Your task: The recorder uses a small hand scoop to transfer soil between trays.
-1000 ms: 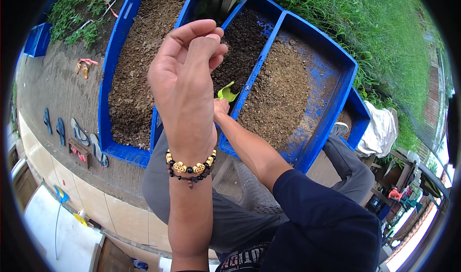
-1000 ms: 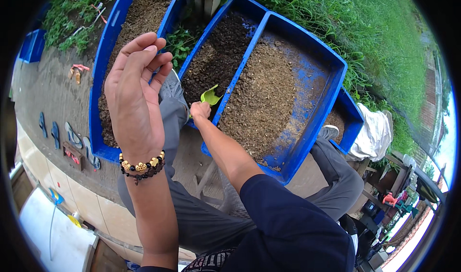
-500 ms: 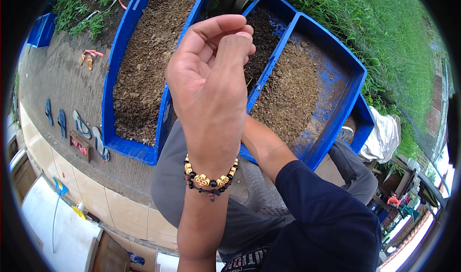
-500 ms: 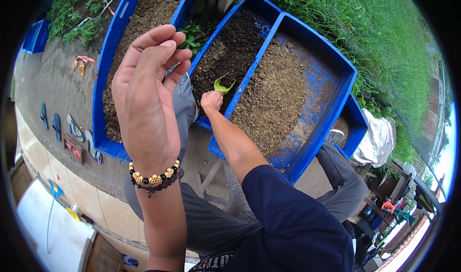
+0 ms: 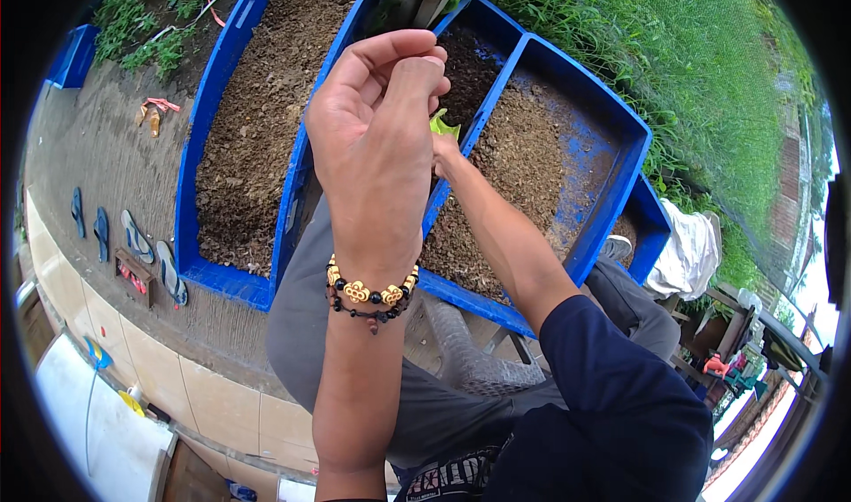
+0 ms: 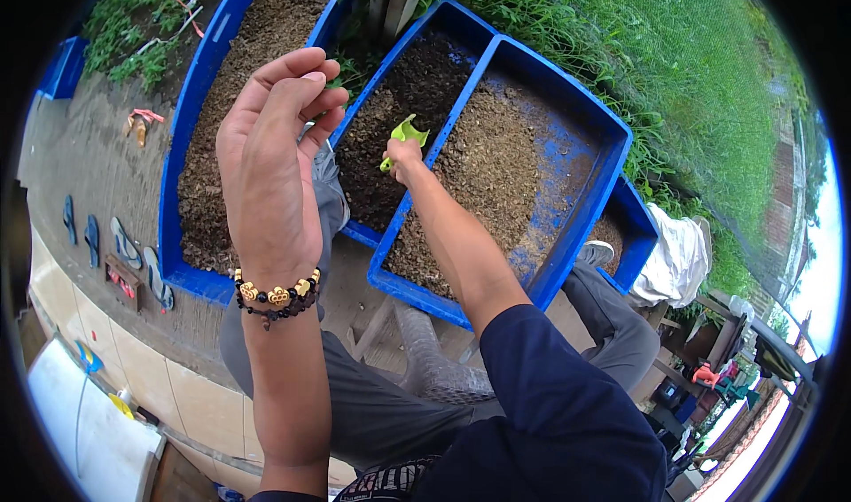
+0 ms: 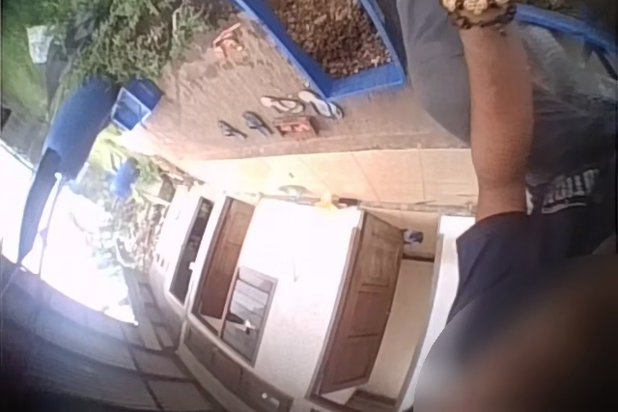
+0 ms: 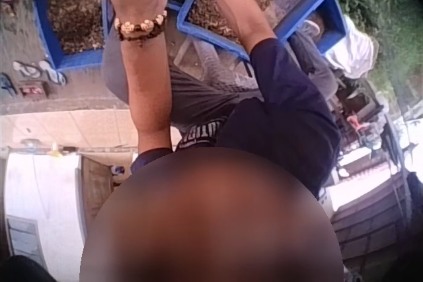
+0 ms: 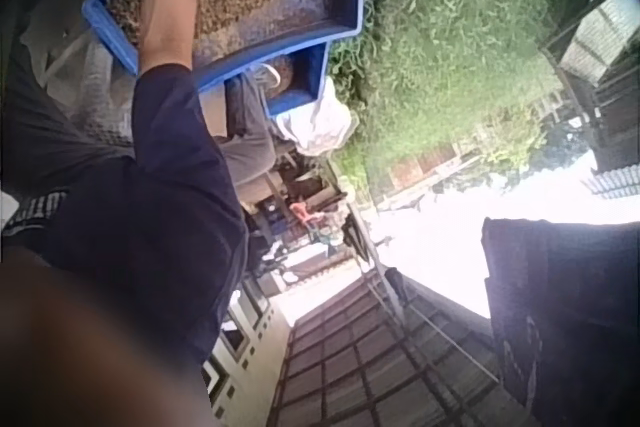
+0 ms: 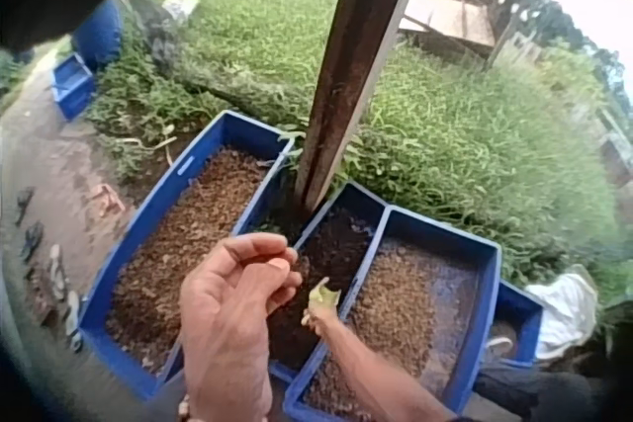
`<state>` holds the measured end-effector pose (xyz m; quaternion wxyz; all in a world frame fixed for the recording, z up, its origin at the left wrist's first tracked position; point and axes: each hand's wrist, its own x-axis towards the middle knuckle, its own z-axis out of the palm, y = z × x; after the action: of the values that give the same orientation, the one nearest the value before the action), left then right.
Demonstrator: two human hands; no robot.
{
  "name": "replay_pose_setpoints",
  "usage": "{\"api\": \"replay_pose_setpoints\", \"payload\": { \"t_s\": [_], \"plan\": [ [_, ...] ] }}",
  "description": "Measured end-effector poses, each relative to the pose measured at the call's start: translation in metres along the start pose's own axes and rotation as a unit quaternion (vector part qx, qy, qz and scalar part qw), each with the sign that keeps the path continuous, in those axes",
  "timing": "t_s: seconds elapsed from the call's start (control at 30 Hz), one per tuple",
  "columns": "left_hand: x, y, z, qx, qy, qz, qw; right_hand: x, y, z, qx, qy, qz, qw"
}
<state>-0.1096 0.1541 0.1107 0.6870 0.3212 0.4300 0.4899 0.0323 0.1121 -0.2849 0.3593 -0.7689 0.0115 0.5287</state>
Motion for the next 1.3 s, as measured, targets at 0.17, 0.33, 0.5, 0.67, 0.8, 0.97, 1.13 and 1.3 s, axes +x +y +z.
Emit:
{"api": "replay_pose_setpoints", "payload": {
  "t_s": [0.17, 0.33, 0.5, 0.67, 0.8, 0.97, 1.13, 1.3],
  "plan": [
    [-0.004, -0.001, -0.011, 0.017, 0.019, 0.001, 1.000, -0.090, 0.038, 0.011, -0.157, -0.028, 0.041, 0.986],
    [-0.002, -0.002, -0.001, 0.038, 0.009, -0.008, 0.999, -0.141, 0.056, -0.009, -0.286, -0.029, -0.099, 0.953],
    [-0.004, -0.004, 0.008, 0.017, 0.015, 0.003, 1.000, -0.166, 0.056, -0.034, -0.231, -0.089, -0.036, 0.968],
    [-0.003, -0.010, 0.014, 0.044, -0.024, -0.007, 0.999, -0.180, 0.057, -0.054, -0.380, -0.058, -0.143, 0.912],
    [-0.002, -0.023, 0.023, 0.061, -0.028, -0.011, 0.998, -0.201, 0.053, -0.074, -0.360, -0.036, -0.184, 0.914],
    [-0.002, -0.040, 0.033, 0.103, -0.053, -0.032, 0.993, -0.237, 0.051, -0.111, -0.460, -0.101, -0.194, 0.860],
    [-0.004, -0.058, 0.057, 0.146, -0.096, -0.042, 0.984, -0.241, 0.098, -0.180, -0.440, 0.036, -0.347, 0.828],
    [-0.010, -0.068, 0.057, 0.181, -0.097, -0.056, 0.977, -0.227, 0.135, -0.224, -0.281, 0.140, -0.188, 0.931]
  ]
}}
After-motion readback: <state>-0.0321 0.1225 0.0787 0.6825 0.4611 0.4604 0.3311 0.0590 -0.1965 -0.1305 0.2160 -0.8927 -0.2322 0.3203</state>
